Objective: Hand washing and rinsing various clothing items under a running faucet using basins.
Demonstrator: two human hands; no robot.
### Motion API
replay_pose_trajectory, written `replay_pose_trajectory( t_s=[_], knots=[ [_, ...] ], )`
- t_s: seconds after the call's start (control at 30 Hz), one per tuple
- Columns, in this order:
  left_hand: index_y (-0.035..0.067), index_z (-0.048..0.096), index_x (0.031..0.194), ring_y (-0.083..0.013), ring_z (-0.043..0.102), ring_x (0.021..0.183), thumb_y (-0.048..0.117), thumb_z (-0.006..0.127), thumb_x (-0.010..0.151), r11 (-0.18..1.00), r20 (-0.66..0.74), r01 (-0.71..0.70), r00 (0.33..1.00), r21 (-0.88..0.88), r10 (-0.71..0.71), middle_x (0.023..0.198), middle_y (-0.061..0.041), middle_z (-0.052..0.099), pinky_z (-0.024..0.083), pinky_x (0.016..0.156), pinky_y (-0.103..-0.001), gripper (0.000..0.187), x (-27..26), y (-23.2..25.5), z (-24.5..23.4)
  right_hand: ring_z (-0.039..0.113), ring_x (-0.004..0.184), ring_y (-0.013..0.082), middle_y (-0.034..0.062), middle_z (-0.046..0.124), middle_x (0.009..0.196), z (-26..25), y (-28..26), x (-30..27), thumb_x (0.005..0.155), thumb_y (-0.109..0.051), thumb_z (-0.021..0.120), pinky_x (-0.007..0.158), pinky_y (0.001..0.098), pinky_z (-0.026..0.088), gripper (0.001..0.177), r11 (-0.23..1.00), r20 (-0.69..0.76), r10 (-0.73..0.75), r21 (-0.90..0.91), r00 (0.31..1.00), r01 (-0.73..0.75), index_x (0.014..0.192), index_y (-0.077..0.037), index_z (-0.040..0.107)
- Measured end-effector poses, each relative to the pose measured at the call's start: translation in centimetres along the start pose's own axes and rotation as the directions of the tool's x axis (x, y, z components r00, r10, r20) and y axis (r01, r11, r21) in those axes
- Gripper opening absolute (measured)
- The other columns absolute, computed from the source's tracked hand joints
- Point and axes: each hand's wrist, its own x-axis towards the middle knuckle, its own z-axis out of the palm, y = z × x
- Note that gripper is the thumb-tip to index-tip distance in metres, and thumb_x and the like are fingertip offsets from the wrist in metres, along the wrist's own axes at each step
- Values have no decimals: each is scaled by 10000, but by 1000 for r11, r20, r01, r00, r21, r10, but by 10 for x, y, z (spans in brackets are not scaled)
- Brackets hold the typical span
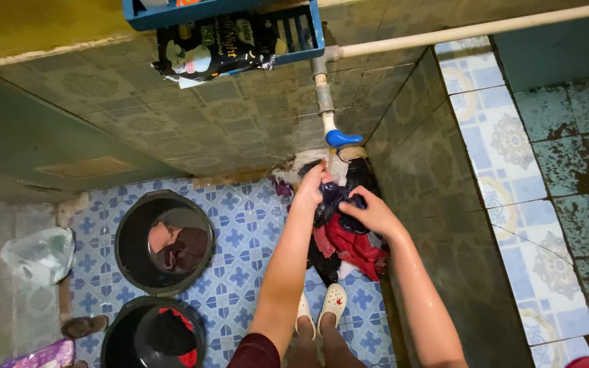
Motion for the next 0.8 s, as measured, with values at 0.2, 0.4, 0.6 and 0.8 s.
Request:
replay_pose_trajectory(
  t_s=[0.2,0.4,0.6,0.8],
  knots=[
    [-64,708,941,-289,709,772,256,683,917,98,-195,170,896,981,398,817,-181,720,534,675,-432,322,-37,-16,63,687,953,203,146,727,1053,29,18,94,867,-602,705,850,351,542,694,995,-193,88,62,977,-77,1165,22,642],
    [-2,696,1099,-296,716,977,199,710,799,-207,100,-62,980,976,174,1052,-185,750,552,838,-431,362,-67,-12,59,739,1013,367,274,745,1067,64,78,181,772,-480,757,883,424,573,659,945,-81,88,-309,993,-109,1131,69,702],
    [-9,633,1252,-352,641,1144,301,734,887,-241,155,-74,929,968,337,1198,-197,705,487,980,-425,489,-119,1,38,695,1050,404,282,711,1093,90,56,168,705,-346,809,890,446,554,645,961,-266,33,-255,963,-103,1203,29,639],
    [10,641,1236,-325,678,1129,530,659,951,288,-274,36,435,957,858,1190,-169,705,555,987,-440,593,-120,-47,29,683,1031,412,279,712,1090,104,88,179,743,-263,806,877,456,539,556,985,-455,-56,-169,889,-24,1180,48,660]
  ],
)
